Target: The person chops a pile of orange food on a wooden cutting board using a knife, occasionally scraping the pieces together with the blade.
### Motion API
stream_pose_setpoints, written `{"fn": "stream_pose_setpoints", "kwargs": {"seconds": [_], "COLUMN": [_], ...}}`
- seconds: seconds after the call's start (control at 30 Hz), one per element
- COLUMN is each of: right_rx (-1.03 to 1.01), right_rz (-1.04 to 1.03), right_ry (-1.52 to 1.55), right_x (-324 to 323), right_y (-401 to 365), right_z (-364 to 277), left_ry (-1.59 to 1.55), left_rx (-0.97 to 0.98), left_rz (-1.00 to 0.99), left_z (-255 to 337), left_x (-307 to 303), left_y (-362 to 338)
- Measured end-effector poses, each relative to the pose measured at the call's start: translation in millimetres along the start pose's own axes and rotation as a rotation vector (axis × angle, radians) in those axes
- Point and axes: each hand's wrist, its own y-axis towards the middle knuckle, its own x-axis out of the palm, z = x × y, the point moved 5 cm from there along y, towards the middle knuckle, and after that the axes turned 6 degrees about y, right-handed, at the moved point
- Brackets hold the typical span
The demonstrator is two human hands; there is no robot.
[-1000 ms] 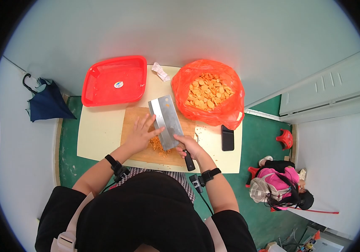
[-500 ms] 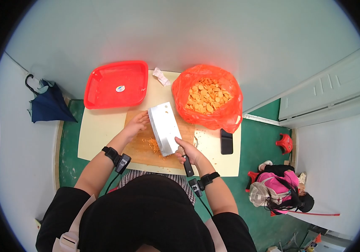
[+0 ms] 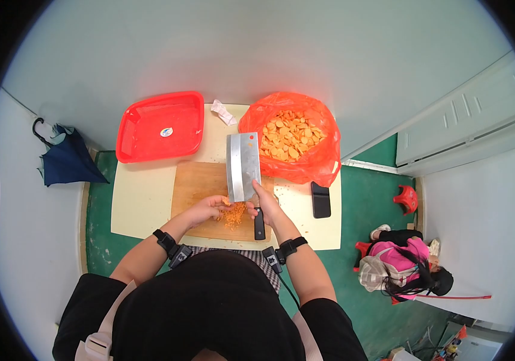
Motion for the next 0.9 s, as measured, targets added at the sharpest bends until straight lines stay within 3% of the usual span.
{"fn": "stream_pose_setpoints", "kwargs": {"seconds": [0.1, 0.17, 0.2, 0.23, 0.27, 0.3, 0.33, 0.43, 0.53, 0.67, 0.73, 0.87, 0.9], "right_rx": [-0.119, -0.369, -0.364, -0.361, -0.437, -0.51, -0.509, -0.409, -0.319, -0.338, -0.336, -0.395, -0.388], "right_rz": [0.087, 0.278, 0.399, 0.398, 0.517, 0.635, 0.638, 0.762, 0.845, 0.756, 0.653, 0.706, 0.711], "right_ry": [-0.093, -0.587, -0.795, -0.795, -1.103, -1.412, -1.413, -1.522, -1.554, -1.577, -1.633, -1.508, -1.504], "right_x": [-7, -26, -32, -37, -40, -40, -45, -70, -91, -82, -66, -58, -57], "right_y": [-3, -6, -14, -19, -28, -37, -39, -36, -27, -28, -31, -41, -43], "right_z": [-6, -15, -18, -13, -13, -12, -7, 12, 33, 69, 77, 75, 73], "left_ry": [-0.005, 0.022, 0.264, 0.505, 0.504, 0.718, 0.93, 0.938, 0.843, 0.885, 0.808, 0.956, 1.106], "left_rx": [0.05, 0.047, 0.072, 0.093, 0.091, 0.208, 0.327, 0.394, 0.304, 0.315, -0.025, -0.035, 0.233], "left_rz": [0.072, 0.128, 0.223, 0.317, 0.317, 0.449, 0.579, 0.711, 0.648, 0.616, 0.496, 0.467, 0.525], "left_z": [-3, -12, -17, -23, -24, -16, -7, 10, -13, -9, -9, -1, 1], "left_x": [-7, -17, -27, -34, -33, -35, -34, -24, -41, -46, -47, -47, -49], "left_y": [2, 7, 9, 10, 8, 3, -1, -13, 1, -6, -12, -14, -11]}}
